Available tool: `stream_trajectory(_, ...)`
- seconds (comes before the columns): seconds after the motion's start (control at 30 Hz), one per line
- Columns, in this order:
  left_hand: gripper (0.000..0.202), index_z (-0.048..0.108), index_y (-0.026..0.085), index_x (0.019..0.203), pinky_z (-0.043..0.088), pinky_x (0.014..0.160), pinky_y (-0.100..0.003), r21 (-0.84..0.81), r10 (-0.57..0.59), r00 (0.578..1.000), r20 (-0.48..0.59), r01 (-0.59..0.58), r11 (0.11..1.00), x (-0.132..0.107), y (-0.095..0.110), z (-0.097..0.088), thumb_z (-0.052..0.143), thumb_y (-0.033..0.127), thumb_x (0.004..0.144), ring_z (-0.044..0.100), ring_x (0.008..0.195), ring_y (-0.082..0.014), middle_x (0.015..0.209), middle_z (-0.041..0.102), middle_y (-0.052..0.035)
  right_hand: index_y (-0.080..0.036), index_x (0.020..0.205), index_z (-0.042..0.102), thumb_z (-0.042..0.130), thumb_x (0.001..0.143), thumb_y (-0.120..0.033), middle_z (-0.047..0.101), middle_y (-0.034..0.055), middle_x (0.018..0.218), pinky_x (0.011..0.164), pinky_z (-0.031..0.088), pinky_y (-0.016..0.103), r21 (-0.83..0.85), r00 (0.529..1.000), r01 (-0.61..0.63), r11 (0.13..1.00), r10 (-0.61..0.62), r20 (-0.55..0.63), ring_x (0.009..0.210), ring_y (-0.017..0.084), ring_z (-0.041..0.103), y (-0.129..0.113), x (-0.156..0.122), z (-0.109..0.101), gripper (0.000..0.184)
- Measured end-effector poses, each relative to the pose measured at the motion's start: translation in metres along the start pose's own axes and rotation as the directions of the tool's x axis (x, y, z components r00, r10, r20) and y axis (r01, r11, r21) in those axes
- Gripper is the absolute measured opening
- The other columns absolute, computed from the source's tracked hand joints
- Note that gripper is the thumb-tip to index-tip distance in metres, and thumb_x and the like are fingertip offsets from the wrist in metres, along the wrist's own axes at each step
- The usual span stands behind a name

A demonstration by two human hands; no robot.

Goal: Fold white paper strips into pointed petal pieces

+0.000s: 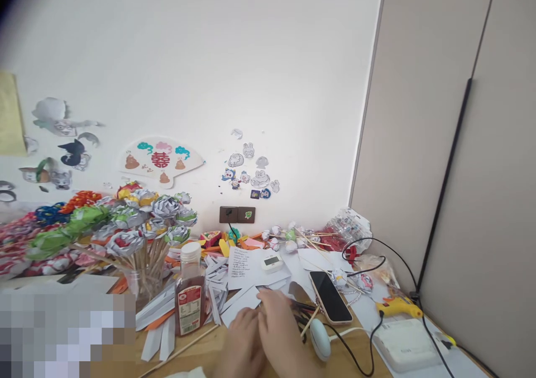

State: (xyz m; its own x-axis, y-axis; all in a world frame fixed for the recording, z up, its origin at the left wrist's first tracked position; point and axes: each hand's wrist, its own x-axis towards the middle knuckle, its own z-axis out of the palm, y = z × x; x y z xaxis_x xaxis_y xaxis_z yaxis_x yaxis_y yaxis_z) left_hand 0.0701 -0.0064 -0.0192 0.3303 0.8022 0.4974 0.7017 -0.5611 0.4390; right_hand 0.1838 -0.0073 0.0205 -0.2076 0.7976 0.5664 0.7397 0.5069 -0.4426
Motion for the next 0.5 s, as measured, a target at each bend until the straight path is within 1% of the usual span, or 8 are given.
stream_trajectory(0.07,0.037,0.054,0.020,0.098,0.033,0.086,-0.040,0.065,-0.039,0.999,-0.012,0.040,0.997,-0.005,-0.016,-0.017,0.040,0.008,0.066,0.045,0.100,-0.0232,0.103,0.056,-0.0073,-0.018,0.097,0.055,0.037,0.064,-0.004,0.057,0.0064,0.096,0.082,0.038,0.031,-0.004,0.999,-0.008,1.000,0.008,0.042,0.093,0.019,0.050,-0.003,0.014,0.020,0.039)
stream_trajectory(0.13,0.037,0.056,0.020,0.097,0.033,0.089,-0.040,0.140,-0.059,0.998,-0.023,0.061,0.988,-0.008,-0.031,-0.029,0.038,0.007,0.067,0.045,0.102,-0.0226,0.105,0.056,-0.0068,-0.017,0.092,0.056,0.039,0.063,-0.003,0.058,0.0065,0.090,0.078,0.039,0.030,-0.039,0.999,-0.013,0.999,0.015,0.044,0.088,0.020,0.051,-0.001,0.024,0.041,0.036)
stream_trajectory(0.2,0.038,0.056,0.018,0.098,0.032,0.092,-0.040,0.224,-0.111,0.994,-0.018,0.112,0.968,-0.010,-0.043,-0.035,0.040,0.007,0.066,0.042,0.107,-0.0237,0.111,0.055,-0.0078,-0.017,0.096,0.055,0.039,0.064,-0.002,0.058,0.0066,0.093,0.080,0.037,0.031,-0.072,1.000,-0.001,0.997,0.003,0.031,0.089,0.021,0.050,0.007,0.030,0.059,0.039)
stream_trajectory(0.27,0.040,0.056,0.019,0.100,0.030,0.094,-0.040,0.284,-0.153,0.988,0.028,0.139,0.949,-0.010,-0.052,-0.035,0.041,0.007,0.065,0.040,0.111,-0.0241,0.116,0.052,-0.0069,-0.015,0.103,0.053,0.041,0.064,-0.003,0.054,0.0089,0.106,0.084,0.033,0.034,-0.109,0.999,-0.026,0.994,0.023,-0.026,0.097,0.023,0.045,0.016,0.032,0.073,0.043)
stream_trajectory(0.3,0.041,0.056,0.020,0.101,0.030,0.094,-0.039,0.302,-0.157,0.986,0.053,0.134,0.944,-0.010,-0.054,-0.034,0.042,0.007,0.065,0.040,0.112,-0.0243,0.119,0.050,-0.0064,-0.014,0.104,0.052,0.041,0.063,-0.003,0.053,0.0096,0.107,0.085,0.032,0.035,-0.113,0.998,-0.045,0.993,0.040,-0.046,0.098,0.024,0.044,0.020,0.033,0.077,0.043)
stream_trajectory(0.37,0.038,0.057,0.021,0.098,0.030,0.094,-0.039,0.308,-0.179,0.981,0.072,0.148,0.940,-0.009,-0.055,-0.032,0.041,0.008,0.066,0.038,0.113,-0.0242,0.122,0.048,-0.0054,-0.014,0.106,0.051,0.041,0.065,-0.005,0.055,0.0093,0.103,0.084,0.033,0.036,-0.072,0.997,-0.045,0.996,0.041,-0.061,0.096,0.024,0.045,0.026,0.033,0.082,0.043)
stream_trajectory(0.43,0.040,0.056,0.021,0.099,0.029,0.094,-0.040,0.316,-0.194,0.976,0.097,0.155,0.936,-0.009,-0.051,-0.032,0.042,0.008,0.065,0.037,0.115,-0.0241,0.123,0.047,-0.0049,-0.015,0.103,0.053,0.040,0.066,-0.006,0.057,0.0089,0.096,0.082,0.035,0.035,0.004,0.994,-0.059,0.998,0.059,-0.097,0.092,0.023,0.047,0.030,0.032,0.082,0.040)
stream_trajectory(0.5,0.041,0.055,0.021,0.099,0.029,0.094,-0.040,0.330,-0.209,0.972,0.110,0.162,0.930,-0.009,-0.046,-0.035,0.042,0.007,0.063,0.036,0.115,-0.0241,0.124,0.045,-0.0056,-0.014,0.098,0.055,0.040,0.067,-0.008,0.058,0.0090,0.092,0.080,0.037,0.033,0.110,0.984,-0.088,0.990,0.104,-0.146,0.089,0.022,0.049,0.030,0.032,0.080,0.035)
